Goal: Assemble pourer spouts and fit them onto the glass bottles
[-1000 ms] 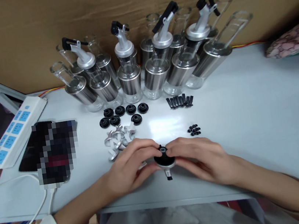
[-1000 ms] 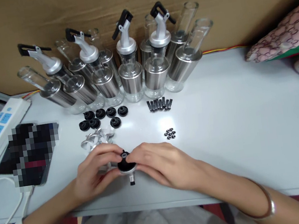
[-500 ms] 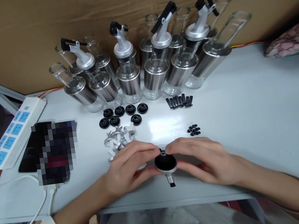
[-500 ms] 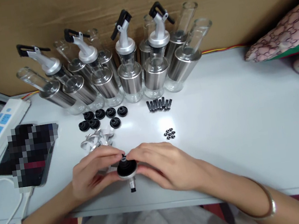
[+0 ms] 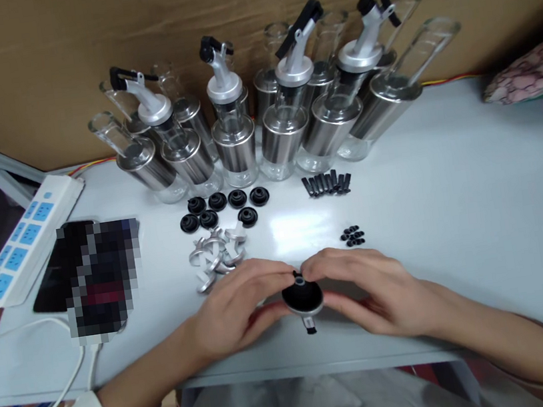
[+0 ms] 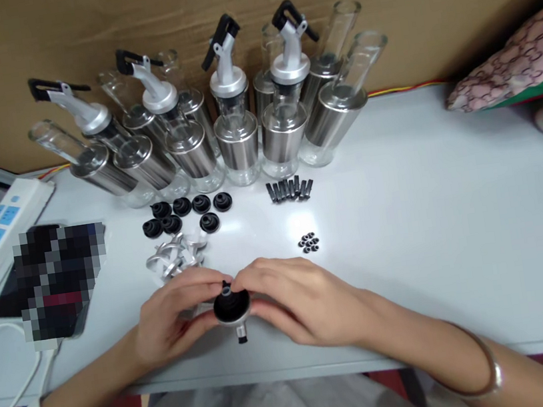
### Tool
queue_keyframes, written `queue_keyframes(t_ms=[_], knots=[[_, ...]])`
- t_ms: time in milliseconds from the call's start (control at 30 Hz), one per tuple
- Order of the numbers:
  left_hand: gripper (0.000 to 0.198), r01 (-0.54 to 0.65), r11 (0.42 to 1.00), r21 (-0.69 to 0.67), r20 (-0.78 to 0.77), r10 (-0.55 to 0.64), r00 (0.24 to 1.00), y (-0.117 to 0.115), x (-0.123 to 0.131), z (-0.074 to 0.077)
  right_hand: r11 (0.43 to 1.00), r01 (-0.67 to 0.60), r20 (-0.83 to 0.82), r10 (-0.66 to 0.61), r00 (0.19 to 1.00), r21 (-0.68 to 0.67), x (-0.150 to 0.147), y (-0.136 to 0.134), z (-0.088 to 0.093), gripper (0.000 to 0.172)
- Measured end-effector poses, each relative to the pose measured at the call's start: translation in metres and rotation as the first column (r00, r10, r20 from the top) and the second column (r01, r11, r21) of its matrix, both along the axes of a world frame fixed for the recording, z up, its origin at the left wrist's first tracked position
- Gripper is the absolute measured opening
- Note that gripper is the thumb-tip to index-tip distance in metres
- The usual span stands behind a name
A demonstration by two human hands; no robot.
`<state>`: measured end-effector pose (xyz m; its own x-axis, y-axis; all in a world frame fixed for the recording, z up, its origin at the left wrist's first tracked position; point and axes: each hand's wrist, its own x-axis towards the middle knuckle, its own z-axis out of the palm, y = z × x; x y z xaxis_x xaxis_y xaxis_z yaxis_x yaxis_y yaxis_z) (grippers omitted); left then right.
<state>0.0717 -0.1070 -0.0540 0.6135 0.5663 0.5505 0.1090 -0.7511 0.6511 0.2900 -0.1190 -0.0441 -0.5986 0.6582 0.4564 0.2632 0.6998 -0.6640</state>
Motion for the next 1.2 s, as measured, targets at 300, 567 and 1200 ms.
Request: queue_keyframes(t_ms=[300,567,1200], knots=[[0.026,0.001,0.999,0.047,-0.046,0.001,0.999,-0.0015,-0.0021,-0.0004,0.999,0.051,-0.039,-0.051,0.998,0.019,-0.0001,0.0003,0.0005,0.015],[0.025,-0.005,0.999,-0.048,-0.055,0.002,0.998,-0.0022,-0.0011,-0.0001,0.997,0.082,0.051,-0.082,0.995,-0.005,0.0001,0.0010,0.0016,0.015],[0.030,0.066,0.997,-0.040,0.082,-0.063,0.995,0.0020,0.0039,-0.0016,0.998,0.036,-0.097,-0.030,0.995,0.060,-0.0007,0.0004,0.0002,0.017]])
